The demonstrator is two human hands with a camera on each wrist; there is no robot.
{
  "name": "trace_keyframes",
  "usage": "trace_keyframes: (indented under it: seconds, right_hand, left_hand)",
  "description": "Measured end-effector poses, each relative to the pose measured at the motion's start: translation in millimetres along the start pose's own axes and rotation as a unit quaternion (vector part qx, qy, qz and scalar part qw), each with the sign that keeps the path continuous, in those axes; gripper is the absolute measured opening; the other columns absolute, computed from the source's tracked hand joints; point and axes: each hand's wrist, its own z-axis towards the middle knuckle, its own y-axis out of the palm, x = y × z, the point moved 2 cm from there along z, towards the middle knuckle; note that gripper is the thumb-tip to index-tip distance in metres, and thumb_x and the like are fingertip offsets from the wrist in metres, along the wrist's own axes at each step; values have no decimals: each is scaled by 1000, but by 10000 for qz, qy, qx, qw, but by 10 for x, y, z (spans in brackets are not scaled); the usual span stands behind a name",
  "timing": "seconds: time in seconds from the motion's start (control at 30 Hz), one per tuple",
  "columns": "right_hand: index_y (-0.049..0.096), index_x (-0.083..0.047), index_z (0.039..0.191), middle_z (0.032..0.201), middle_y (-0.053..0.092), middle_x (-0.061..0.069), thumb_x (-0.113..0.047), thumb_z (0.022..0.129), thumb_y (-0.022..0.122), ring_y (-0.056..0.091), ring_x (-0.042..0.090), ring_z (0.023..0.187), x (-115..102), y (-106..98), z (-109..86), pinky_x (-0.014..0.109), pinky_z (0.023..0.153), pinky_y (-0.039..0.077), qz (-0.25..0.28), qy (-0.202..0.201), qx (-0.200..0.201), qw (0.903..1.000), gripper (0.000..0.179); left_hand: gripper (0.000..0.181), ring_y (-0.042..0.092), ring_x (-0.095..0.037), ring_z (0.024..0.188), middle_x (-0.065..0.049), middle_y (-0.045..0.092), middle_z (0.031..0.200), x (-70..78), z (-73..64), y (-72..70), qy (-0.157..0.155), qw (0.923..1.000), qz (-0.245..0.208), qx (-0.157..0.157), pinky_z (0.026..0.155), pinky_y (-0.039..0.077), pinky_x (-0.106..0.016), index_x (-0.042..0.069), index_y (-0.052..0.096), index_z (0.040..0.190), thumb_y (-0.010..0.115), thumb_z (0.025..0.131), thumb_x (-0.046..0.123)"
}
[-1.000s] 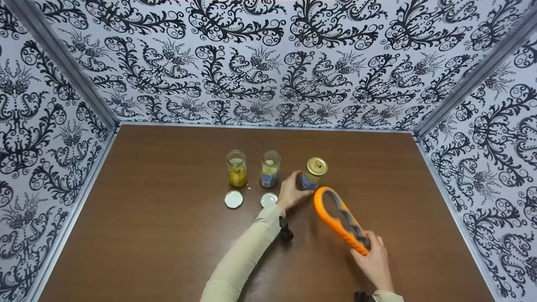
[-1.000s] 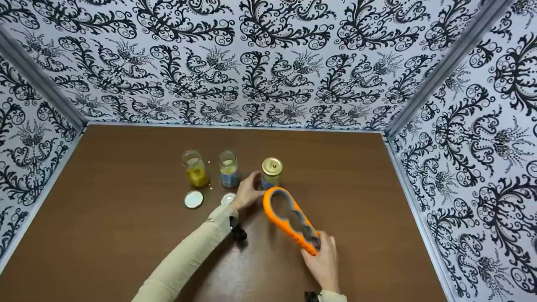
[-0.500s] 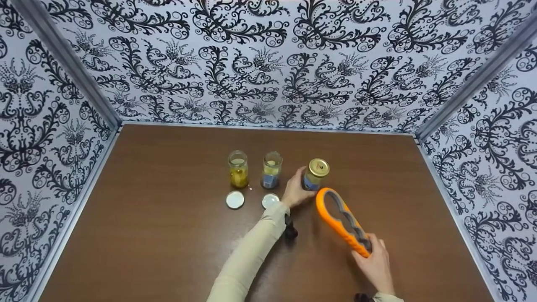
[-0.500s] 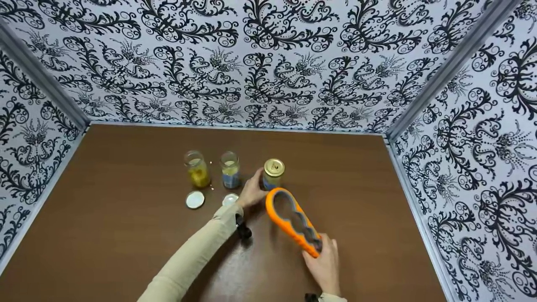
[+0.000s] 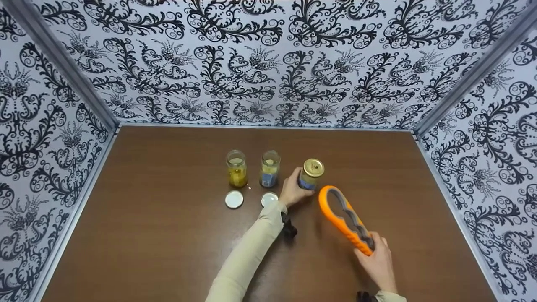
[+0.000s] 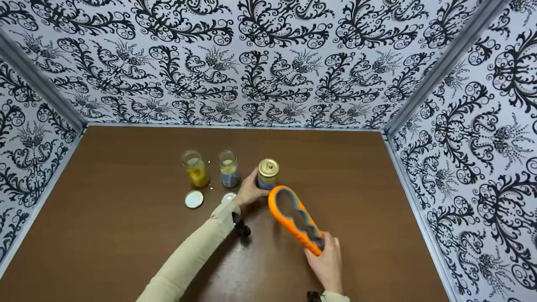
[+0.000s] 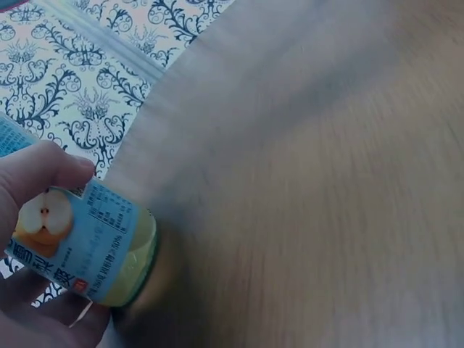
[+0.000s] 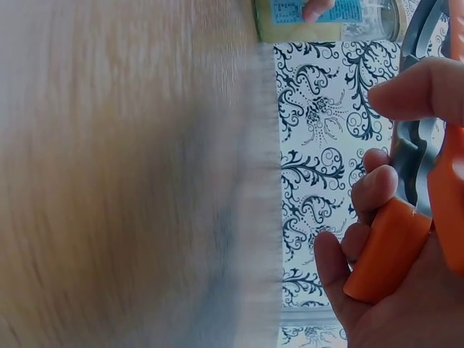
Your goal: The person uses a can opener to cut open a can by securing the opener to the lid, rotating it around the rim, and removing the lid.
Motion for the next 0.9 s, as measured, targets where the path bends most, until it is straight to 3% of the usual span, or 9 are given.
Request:
trace_keyframes:
  seconds: [0.4, 0.67, 0.9]
  right_hand:
    - [58, 5, 110, 90, 53, 17, -1, 71, 77, 48, 28, 76, -20, -37, 28, 40, 65, 39, -17, 168, 1, 9999, 43]
    - [58, 6, 110, 89, 53, 19, -2, 70, 78, 50, 31, 76, -26, -100, 76, 43, 65, 40, -73, 50, 213, 9997, 45]
    - [58, 4, 110, 91, 54, 19, 1, 68, 78, 50, 31, 78, -78, -180, 131, 43, 65, 40, -39, -142, 356, 9993, 46]
  left_hand:
    - [61, 62, -25, 89, -9, 66, 99, 16, -79, -48, 134, 9990, 391, -139, 81, 49, -34, 6, 56, 116, 85, 62, 4]
    - [65, 62, -24, 96, -8, 67, 104, 71, -136, -92, -55, 9987, 403, -315, 87, 48, -35, 6, 59, 119, 87, 61, 3]
    - [65, 62, -25, 96, -8, 67, 106, 173, -211, -143, 179, 9941, 867, -624, 86, 48, -34, 8, 58, 119, 88, 61, 6]
